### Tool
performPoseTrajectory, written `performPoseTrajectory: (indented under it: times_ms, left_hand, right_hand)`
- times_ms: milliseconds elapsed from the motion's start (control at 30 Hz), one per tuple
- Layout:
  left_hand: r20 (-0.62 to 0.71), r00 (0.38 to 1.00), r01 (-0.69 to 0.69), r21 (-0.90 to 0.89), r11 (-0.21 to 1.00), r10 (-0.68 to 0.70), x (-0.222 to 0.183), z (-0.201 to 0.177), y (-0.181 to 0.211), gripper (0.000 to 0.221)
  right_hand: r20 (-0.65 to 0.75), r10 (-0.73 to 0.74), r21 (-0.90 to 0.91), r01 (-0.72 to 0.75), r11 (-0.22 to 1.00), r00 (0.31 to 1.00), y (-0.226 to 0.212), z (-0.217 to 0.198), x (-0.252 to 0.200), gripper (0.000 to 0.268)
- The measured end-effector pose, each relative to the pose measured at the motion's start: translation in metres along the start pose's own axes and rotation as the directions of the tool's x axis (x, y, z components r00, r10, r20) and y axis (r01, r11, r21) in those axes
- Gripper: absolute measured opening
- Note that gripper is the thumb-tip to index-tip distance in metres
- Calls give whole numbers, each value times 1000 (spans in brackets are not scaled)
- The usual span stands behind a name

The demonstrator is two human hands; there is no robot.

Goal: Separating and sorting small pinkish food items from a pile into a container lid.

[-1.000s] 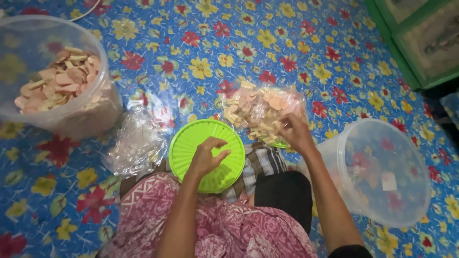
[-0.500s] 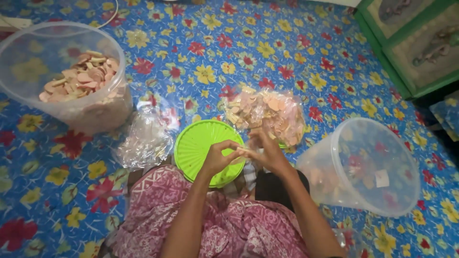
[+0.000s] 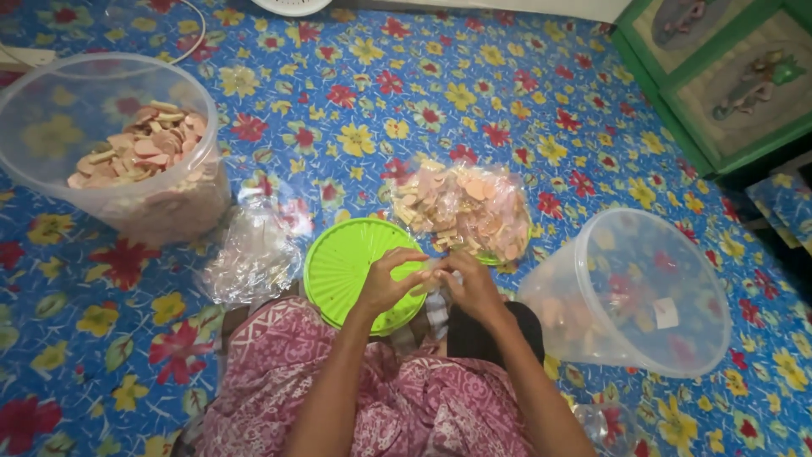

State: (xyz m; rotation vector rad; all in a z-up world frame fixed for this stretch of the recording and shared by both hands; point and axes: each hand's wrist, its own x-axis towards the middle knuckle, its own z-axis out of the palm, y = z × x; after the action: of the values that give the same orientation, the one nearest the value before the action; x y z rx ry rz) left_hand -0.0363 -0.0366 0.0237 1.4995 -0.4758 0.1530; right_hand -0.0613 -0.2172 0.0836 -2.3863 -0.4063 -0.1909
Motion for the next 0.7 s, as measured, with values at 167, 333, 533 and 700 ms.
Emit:
performPoseTrajectory:
  times_ms: [167,333,533,700]
  left_hand:
    - [-13,997,70,12,997,-70,0,0,-12,10]
    - [-56,986,160,-3,987,-160,4,-8,-26,6]
    - [-64,904,408,-171,897,-423,14,-19,-27,6]
    - [-71,955,294,61,954,-289,20,-20,-20,5]
  right_hand:
    - [50,-39,-57,42,998,998,-7,10,6,9]
    - [50,-31,-43,34,998,998,5,27,7,9]
    - [75,38,-167,-25,986,996,28,40,7,14]
    - [59,32,-75,-28,997,998,24,39,11,9]
